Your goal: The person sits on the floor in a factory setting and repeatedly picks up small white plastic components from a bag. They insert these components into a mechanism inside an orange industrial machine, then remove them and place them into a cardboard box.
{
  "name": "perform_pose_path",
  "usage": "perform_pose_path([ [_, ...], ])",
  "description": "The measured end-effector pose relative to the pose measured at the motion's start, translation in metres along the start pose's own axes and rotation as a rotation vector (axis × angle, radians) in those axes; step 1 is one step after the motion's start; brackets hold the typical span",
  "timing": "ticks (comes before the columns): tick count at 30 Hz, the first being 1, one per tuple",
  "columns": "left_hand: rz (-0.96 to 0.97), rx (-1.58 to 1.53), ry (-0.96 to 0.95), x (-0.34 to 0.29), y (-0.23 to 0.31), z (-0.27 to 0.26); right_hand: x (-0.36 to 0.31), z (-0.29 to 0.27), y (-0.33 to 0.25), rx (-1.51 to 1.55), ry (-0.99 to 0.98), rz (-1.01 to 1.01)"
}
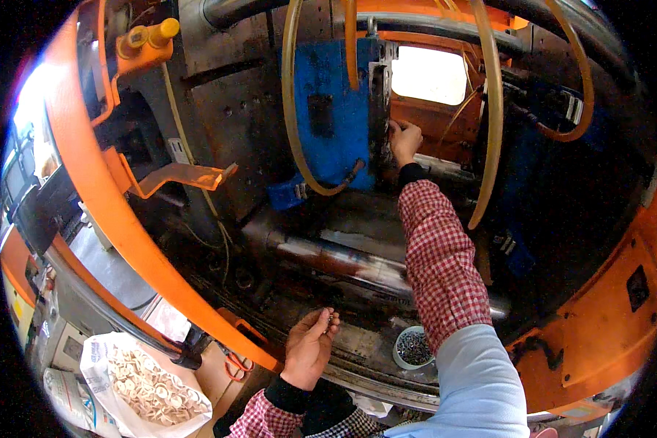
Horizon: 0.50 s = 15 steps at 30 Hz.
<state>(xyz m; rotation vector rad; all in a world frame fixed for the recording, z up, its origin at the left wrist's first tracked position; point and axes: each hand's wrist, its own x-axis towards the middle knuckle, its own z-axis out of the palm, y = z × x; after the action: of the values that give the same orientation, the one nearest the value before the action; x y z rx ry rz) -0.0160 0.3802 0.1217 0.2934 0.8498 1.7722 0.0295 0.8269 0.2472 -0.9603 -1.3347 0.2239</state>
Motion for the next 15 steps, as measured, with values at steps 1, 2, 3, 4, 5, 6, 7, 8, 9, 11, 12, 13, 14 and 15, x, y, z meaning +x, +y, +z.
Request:
perform_pose_path([
  [1, 0.004, -0.001, 0.002, 0.0, 0.0, -0.003, -0.005, 0.005, -0.004, 0.038, -0.036, 0.006],
  [2, 0.006, -0.011, 0.017, -0.001, 0.001, -0.004, -0.01, 0.01, -0.007, 0.041, -0.056, 0.016],
  [3, 0.001, -0.021, 0.015, -0.001, 0.001, 0.0, -0.007, 0.012, -0.003, 0.035, -0.06, 0.021],
  [4, -0.004, -0.03, 0.012, -0.001, 0.001, 0.002, -0.003, 0.014, 0.002, 0.029, -0.065, 0.026],
  [5, -0.008, -0.028, 0.002, 0.0, 0.0, 0.002, -0.001, 0.016, 0.006, 0.023, -0.018, -0.002],
  [6, -0.007, -0.025, -0.006, 0.001, -0.001, 0.001, 0.0, 0.019, 0.009, 0.021, 0.027, -0.03],
  [7, -0.006, -0.023, -0.015, 0.002, -0.001, 0.001, 0.002, 0.022, 0.011, 0.02, 0.072, -0.059],
  [8, -0.008, -0.01, -0.008, 0.002, -0.001, 0.001, 0.004, 0.023, 0.015, -0.001, 0.085, -0.085],
  [9, -0.005, 0.004, 0.004, 0.001, -0.001, 0.001, 0.004, 0.026, 0.015, -0.016, 0.093, -0.109],
  [11, 0.003, 0.019, 0.024, 0.0, 0.0, 0.0, 0.003, 0.031, 0.015, -0.057, 0.098, -0.138],
  [12, 0.008, 0.018, 0.032, 0.0, -0.001, -0.001, 0.003, 0.033, 0.016, -0.083, 0.095, -0.144],
  [13, 0.012, 0.017, 0.04, 0.0, -0.002, -0.001, 0.002, 0.035, 0.017, -0.109, 0.09, -0.15],
  [14, 0.014, -0.005, 0.048, -0.001, -0.002, -0.002, 0.0, 0.038, 0.018, -0.101, 0.091, -0.183],
  [15, 0.008, -0.027, 0.043, 0.0, -0.003, 0.0, 0.003, 0.037, 0.023, -0.104, 0.102, -0.22],
])
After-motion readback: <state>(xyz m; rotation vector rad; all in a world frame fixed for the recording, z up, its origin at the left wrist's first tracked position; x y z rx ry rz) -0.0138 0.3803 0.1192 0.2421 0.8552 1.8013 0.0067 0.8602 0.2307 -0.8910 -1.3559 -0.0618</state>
